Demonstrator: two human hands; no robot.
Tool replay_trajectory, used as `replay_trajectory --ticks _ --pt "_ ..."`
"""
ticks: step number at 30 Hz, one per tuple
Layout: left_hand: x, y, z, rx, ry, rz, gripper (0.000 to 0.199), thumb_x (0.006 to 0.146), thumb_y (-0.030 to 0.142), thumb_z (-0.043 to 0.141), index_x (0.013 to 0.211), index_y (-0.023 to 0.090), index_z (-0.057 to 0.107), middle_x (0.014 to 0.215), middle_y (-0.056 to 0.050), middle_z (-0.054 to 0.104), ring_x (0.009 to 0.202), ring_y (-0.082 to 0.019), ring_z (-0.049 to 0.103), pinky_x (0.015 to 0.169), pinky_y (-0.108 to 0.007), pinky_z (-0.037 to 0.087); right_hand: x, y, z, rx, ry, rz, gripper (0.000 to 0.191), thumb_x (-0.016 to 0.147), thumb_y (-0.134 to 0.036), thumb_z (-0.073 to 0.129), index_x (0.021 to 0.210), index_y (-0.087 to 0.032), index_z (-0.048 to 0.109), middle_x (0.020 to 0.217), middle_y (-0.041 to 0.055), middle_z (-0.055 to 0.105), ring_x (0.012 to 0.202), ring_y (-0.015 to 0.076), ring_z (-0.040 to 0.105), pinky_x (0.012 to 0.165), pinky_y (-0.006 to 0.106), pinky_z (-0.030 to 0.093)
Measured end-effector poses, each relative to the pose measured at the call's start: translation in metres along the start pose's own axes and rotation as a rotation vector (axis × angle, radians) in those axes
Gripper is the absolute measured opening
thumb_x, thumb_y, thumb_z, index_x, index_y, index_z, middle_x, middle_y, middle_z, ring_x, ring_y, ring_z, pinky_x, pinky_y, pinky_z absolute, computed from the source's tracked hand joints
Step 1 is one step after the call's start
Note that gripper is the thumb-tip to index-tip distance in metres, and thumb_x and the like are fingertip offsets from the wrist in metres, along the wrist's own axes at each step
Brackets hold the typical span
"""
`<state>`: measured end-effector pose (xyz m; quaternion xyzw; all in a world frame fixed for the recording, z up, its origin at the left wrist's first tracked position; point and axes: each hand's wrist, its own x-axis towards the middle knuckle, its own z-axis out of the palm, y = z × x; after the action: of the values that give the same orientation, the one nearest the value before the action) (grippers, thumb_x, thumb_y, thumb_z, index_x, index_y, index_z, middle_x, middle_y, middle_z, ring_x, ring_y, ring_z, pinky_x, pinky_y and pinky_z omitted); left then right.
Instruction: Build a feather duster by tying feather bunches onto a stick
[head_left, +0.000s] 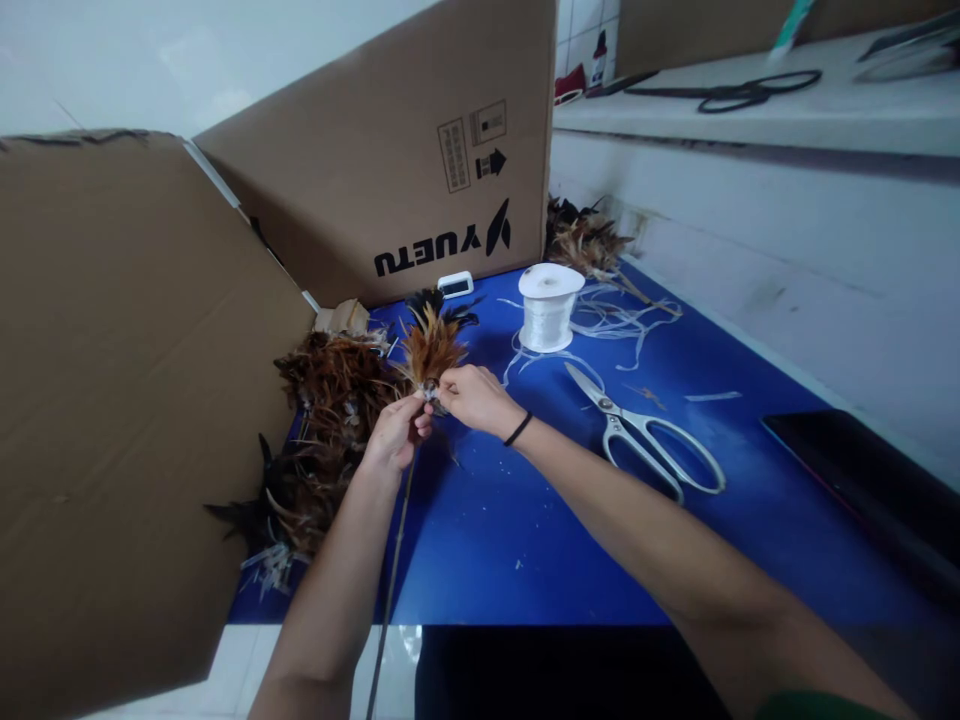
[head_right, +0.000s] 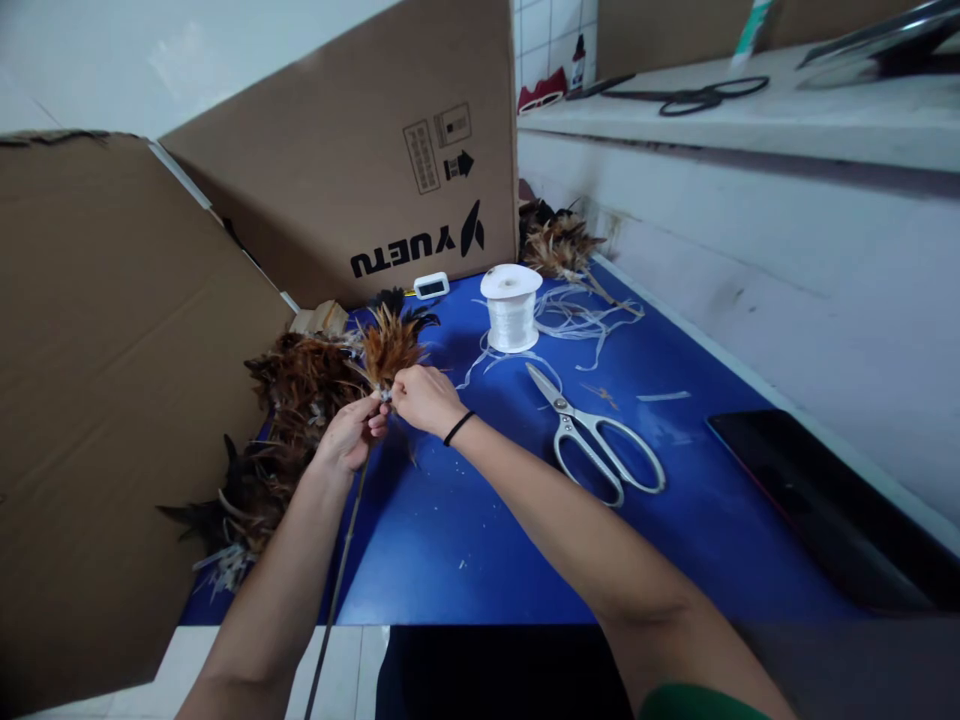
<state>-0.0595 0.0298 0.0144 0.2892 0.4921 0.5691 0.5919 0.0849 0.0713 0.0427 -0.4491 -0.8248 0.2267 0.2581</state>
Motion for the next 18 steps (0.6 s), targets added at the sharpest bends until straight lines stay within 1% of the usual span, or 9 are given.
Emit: replay_trajectory --ticks 7,12,18 --pt "0.0 -0.003 -0.001 0.034 0.014 0.031 0.03 0.064 0.028 0.073 0.059 0.011 0.049 0.054 0.003 0.046 0.038 0.001 0.027 0.035 -0.014 0.016 0.002 0.003 0.01 0.152 0.028 0.051 0.019 0.075 -0.021 0.051 0.07 -0.018 0.069 0.065 0.0026 0.067 0.058 0.0119 0.055 0.054 0.021 0.033" --pt "0.0 -0.004 -0.003 0.035 0.012 0.027 0.03 0.064 0.027 0.071 0.057 0.011 0.047 0.052 0.004 0.043 0.038 0.001 0.026 0.035 -0.014 0.014 0.0 0.0 0.011 0.225 0.034 0.086 0.018 0.074 -0.02 0.052 0.07 -0.017 0.07 0.063 0.0017 0.065 0.057 0.0109 0.053 0.054 0.02 0.034" --pt "-0.001 -0.006 -0.009 -0.023 -0.011 -0.013 0.027 0.062 0.023 0.071 0.061 0.012 0.046 0.052 0.005 0.044 0.037 0.001 0.025 0.035 -0.013 0.014 0.0 0.0 0.01 0.195 -0.015 0.077 0.019 0.074 -0.019 0.053 0.069 -0.017 0.071 0.062 0.0014 0.064 0.056 0.0108 0.052 0.054 0.021 0.032"
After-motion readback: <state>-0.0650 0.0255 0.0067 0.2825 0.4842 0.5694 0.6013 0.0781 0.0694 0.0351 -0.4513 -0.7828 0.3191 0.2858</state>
